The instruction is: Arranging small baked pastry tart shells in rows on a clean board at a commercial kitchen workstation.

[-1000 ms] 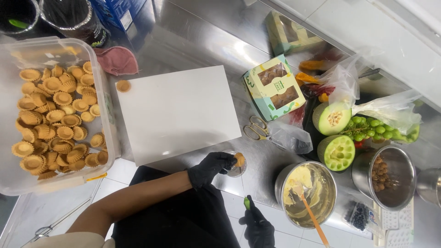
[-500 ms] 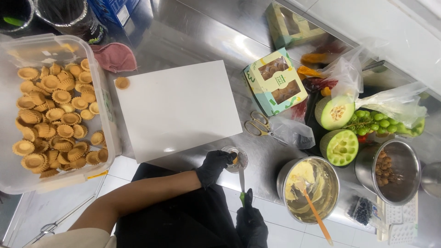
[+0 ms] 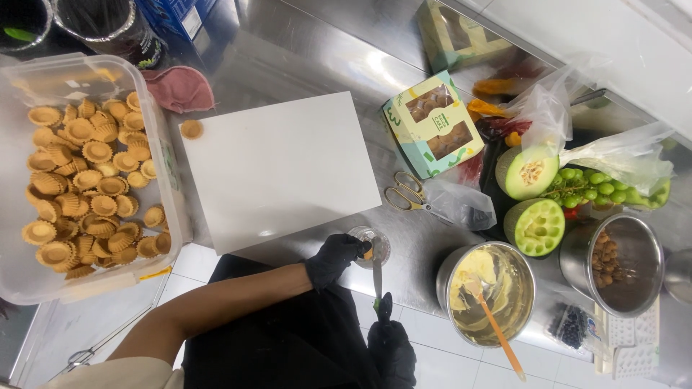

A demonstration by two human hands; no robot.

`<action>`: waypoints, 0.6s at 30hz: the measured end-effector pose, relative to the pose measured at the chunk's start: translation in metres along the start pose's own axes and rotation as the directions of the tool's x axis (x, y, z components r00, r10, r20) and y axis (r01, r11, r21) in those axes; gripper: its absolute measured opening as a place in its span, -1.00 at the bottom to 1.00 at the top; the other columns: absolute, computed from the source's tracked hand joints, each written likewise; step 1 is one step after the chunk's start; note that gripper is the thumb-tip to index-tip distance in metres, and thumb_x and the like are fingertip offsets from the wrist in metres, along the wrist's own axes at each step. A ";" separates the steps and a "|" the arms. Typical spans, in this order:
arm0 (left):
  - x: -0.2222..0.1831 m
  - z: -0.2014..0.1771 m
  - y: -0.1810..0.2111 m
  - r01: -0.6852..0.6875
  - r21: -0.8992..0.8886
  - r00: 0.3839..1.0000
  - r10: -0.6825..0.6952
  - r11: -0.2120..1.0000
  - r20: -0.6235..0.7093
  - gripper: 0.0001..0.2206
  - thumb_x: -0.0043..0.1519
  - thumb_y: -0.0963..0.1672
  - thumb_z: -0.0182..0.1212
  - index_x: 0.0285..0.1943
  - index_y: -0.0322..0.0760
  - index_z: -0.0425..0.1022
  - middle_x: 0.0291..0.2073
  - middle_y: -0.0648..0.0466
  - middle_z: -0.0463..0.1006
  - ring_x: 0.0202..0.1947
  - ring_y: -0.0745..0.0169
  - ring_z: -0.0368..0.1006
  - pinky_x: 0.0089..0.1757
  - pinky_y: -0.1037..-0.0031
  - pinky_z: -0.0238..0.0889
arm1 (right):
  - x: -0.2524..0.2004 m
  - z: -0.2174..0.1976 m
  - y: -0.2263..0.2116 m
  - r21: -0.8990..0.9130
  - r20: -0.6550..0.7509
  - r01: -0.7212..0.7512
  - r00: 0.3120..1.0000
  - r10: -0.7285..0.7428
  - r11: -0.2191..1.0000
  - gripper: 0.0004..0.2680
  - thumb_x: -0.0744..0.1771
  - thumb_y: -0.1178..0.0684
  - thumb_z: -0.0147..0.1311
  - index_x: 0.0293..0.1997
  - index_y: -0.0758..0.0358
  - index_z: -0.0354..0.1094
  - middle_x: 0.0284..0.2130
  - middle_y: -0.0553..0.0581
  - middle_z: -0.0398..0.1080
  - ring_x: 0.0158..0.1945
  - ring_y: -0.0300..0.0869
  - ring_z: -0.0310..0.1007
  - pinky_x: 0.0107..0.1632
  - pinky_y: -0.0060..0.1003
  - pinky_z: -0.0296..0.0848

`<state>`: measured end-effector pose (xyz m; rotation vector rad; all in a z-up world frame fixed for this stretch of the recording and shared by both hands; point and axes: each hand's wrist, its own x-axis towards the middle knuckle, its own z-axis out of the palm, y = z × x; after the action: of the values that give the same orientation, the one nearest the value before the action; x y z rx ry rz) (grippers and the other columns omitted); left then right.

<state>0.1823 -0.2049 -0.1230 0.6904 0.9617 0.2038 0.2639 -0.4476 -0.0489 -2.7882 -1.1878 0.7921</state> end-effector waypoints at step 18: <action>-0.065 -0.042 0.108 -0.685 0.728 0.348 0.891 0.030 0.291 -0.86 0.17 -0.12 0.32 -0.12 -0.16 0.64 -0.37 0.01 0.47 -0.32 0.08 0.44 -0.30 0.30 0.34 | 0.041 -0.053 0.004 0.721 0.488 -0.516 0.852 0.190 0.463 -0.68 0.37 0.10 0.08 0.31 -0.01 0.37 -0.38 0.19 0.54 -0.63 -0.18 0.35 -0.65 -0.38 0.20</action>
<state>0.1257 -0.1323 -0.0277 2.1214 0.7314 0.9870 0.3144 -0.4129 -0.0221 -2.0636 -0.0294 1.4428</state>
